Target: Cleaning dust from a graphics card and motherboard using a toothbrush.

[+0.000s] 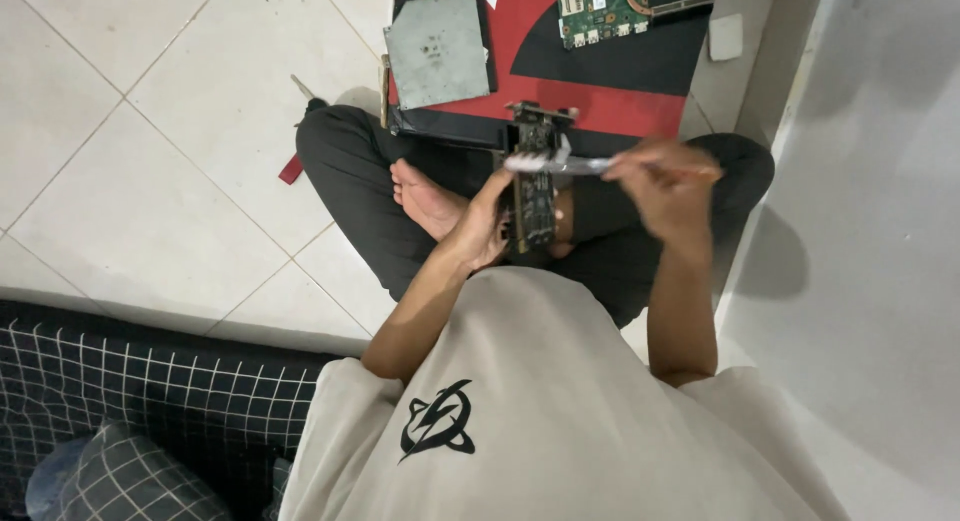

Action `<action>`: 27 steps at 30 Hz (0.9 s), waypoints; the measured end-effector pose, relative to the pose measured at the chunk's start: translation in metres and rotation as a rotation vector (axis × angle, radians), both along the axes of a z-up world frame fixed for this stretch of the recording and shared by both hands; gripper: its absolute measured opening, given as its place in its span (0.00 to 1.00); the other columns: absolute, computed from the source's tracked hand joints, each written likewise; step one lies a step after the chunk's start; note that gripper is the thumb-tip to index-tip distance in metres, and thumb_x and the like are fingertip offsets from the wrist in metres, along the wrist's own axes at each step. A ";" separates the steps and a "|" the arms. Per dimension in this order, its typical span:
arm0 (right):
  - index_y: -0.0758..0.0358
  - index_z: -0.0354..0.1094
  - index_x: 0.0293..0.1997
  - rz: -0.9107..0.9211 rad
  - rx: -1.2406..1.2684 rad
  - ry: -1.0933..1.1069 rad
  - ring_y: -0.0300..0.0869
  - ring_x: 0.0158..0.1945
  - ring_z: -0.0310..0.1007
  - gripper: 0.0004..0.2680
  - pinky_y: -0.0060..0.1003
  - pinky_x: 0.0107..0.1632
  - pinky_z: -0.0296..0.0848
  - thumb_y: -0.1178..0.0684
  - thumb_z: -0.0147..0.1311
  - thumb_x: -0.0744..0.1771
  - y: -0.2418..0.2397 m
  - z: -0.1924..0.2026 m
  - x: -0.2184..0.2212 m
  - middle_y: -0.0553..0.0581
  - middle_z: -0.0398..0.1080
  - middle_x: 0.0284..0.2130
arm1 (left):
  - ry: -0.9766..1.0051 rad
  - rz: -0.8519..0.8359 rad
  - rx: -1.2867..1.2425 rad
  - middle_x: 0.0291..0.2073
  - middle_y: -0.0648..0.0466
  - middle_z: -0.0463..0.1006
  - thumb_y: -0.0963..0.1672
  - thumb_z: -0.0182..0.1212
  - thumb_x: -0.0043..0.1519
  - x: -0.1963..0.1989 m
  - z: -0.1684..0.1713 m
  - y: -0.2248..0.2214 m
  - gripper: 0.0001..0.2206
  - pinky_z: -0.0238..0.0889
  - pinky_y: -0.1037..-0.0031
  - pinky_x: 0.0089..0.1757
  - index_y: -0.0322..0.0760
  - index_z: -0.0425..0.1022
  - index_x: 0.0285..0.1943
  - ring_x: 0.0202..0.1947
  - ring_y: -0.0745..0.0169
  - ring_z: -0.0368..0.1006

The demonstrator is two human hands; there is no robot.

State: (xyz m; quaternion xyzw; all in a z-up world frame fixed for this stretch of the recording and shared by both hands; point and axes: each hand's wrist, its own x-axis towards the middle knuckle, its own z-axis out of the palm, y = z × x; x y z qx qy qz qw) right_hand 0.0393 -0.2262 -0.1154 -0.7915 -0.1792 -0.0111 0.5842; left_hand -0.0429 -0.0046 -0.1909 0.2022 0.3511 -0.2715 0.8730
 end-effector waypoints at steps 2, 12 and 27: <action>0.70 0.73 0.33 -0.070 0.050 0.006 0.45 0.26 0.72 0.06 0.35 0.32 0.68 0.63 0.64 0.69 -0.020 -0.010 0.008 0.64 0.73 0.23 | -0.133 0.008 0.071 0.56 0.37 0.68 0.54 0.61 0.63 0.003 0.023 -0.003 0.33 0.79 0.51 0.43 0.33 0.58 0.71 0.44 0.39 0.78; 0.58 0.65 0.28 -0.465 0.416 -0.019 0.32 0.31 0.67 0.09 0.29 0.41 0.66 0.64 0.63 0.65 0.030 -0.103 0.011 0.50 0.69 0.24 | -0.631 0.063 0.595 0.32 0.50 0.78 0.33 0.51 0.58 0.046 -0.032 -0.032 0.12 0.77 0.69 0.41 0.32 0.80 0.41 0.34 0.58 0.79; 0.72 0.73 0.48 -0.332 0.152 -0.086 0.49 0.47 0.79 0.07 0.47 0.58 0.71 0.60 0.48 0.72 0.022 -0.105 0.024 0.68 0.79 0.35 | -0.848 0.245 1.163 0.55 0.45 0.67 0.31 0.59 0.61 0.051 -0.035 -0.027 0.16 0.64 0.64 0.59 0.34 0.73 0.56 0.61 0.48 0.67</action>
